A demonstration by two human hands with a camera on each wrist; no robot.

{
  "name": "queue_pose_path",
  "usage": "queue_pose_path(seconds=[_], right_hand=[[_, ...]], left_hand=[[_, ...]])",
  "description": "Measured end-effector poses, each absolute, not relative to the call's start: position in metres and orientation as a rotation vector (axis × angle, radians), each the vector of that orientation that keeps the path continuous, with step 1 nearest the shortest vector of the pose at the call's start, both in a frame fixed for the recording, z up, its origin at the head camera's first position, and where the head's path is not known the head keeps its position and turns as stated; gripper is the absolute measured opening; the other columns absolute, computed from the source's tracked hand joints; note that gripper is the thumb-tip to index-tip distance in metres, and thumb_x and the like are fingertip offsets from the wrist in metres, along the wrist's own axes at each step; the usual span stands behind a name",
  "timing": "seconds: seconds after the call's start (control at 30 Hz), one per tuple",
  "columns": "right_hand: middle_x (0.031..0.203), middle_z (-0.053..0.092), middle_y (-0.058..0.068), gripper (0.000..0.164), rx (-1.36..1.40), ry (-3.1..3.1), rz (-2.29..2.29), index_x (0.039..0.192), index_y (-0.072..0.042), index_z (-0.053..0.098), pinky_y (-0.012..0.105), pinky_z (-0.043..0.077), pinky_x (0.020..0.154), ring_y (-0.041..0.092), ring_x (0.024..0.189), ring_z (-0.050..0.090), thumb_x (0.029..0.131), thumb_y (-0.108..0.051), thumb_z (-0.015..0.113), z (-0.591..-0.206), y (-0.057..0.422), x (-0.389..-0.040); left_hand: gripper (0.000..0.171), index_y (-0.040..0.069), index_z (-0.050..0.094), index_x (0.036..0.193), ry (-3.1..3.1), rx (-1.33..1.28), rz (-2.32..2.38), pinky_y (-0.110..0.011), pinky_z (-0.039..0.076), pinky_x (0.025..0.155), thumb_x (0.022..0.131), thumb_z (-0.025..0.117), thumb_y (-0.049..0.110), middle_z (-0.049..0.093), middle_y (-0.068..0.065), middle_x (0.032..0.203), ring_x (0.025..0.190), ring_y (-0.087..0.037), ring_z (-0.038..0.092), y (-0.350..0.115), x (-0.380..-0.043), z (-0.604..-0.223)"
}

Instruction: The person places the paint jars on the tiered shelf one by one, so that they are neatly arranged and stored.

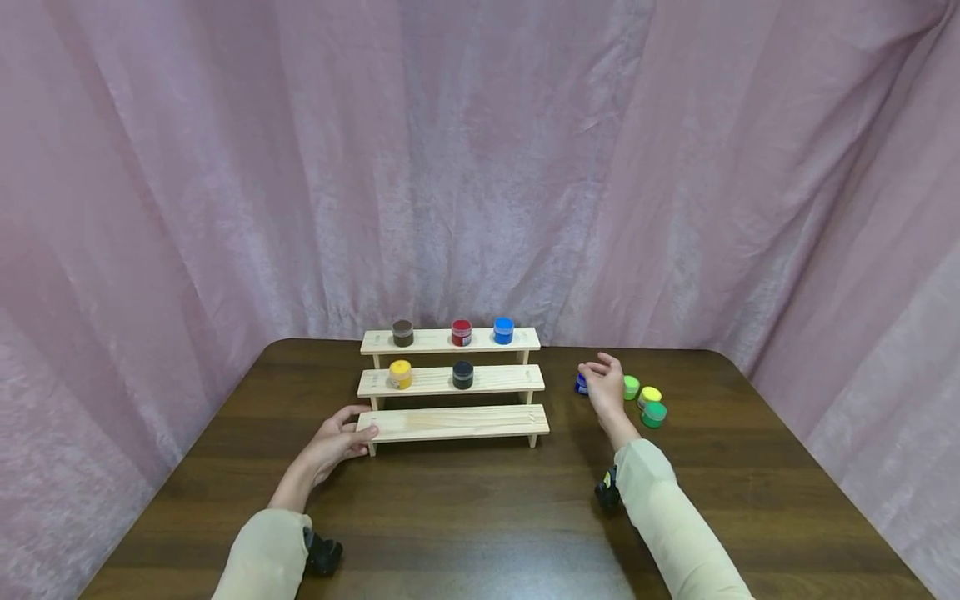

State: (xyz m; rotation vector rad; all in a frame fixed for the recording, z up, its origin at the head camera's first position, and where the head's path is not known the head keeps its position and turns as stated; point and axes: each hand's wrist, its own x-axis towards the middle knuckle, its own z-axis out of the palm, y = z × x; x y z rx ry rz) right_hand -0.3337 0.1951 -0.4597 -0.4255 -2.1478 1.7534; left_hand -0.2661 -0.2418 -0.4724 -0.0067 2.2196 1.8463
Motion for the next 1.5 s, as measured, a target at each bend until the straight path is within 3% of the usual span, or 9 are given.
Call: queue_pose_path(seconds=[0.17, 0.37, 0.53, 0.87, 1.17, 1.5], right_hand=[[0.123, 0.061, 0.019, 0.049, -0.415, -2.056, 1.783, 0.129, 0.003, 0.052, 0.039, 0.045, 0.102, 0.029, 0.114, 0.056, 0.089, -0.021, 0.07, -0.477, 0.209, -0.336], [0.138, 0.05, 0.027, 0.047, -0.397, -2.2, 1.659, 0.134, 0.006, 0.047, 0.049, 0.035, 0.112, 0.04, 0.13, 0.044, 0.094, -0.015, 0.062, -0.471, 0.212, -0.327], [0.145, 0.044, 0.025, 0.051, -0.357, -2.334, 1.543, 0.139, 0.004, 0.043, 0.05, 0.03, 0.115, 0.04, 0.138, 0.036, 0.096, -0.017, 0.06, -0.469, 0.215, -0.329], [0.149, 0.04, 0.026, 0.061, -0.302, -2.471, 1.39, 0.144, 0.003, 0.038, 0.051, 0.027, 0.117, 0.041, 0.141, 0.033, 0.093, -0.02, 0.064, -0.479, 0.224, -0.336], [0.154, 0.031, 0.025, 0.07, -0.341, -2.389, 1.702, 0.149, 0.002, 0.03, 0.052, 0.031, 0.116, 0.041, 0.143, 0.03, 0.094, -0.022, 0.065, -0.487, 0.226, -0.336], [0.152, 0.036, 0.026, 0.07, -0.343, -2.324, 1.901, 0.149, 0.003, 0.029, 0.047, 0.028, 0.118, 0.037, 0.143, 0.031, 0.092, -0.013, 0.065, -0.498, 0.226, -0.337]], left_hand=[[0.058, -0.002, 0.033, 0.143, 2.212, -0.005, 1.843, -0.02, 0.051, 0.069, 0.096, 0.061, 0.014, 0.062, 0.006, 0.081, 0.065, -0.004, 0.056, -0.239, -0.265, -0.472], [0.058, 0.0, 0.033, 0.144, 2.217, -0.013, 1.837, -0.021, 0.051, 0.069, 0.096, 0.062, 0.016, 0.063, 0.006, 0.081, 0.066, -0.005, 0.056, -0.238, -0.267, -0.472], [0.057, 0.0, 0.033, 0.143, 2.219, -0.012, 1.849, -0.02, 0.051, 0.068, 0.096, 0.061, 0.015, 0.062, 0.005, 0.082, 0.066, -0.004, 0.055, -0.238, -0.27, -0.472], [0.057, -0.001, 0.033, 0.144, 2.225, -0.013, 1.84, -0.02, 0.051, 0.07, 0.096, 0.061, 0.014, 0.061, 0.006, 0.081, 0.066, -0.004, 0.056, -0.237, -0.27, -0.472], [0.058, -0.001, 0.033, 0.144, 2.225, -0.014, 1.842, -0.019, 0.051, 0.069, 0.096, 0.061, 0.015, 0.062, 0.006, 0.081, 0.066, -0.003, 0.056, -0.239, -0.27, -0.471], [0.057, -0.003, 0.032, 0.142, 2.214, -0.001, 1.858, -0.019, 0.051, 0.068, 0.096, 0.061, 0.014, 0.062, 0.004, 0.084, 0.066, -0.004, 0.056, -0.241, -0.264, -0.473]])
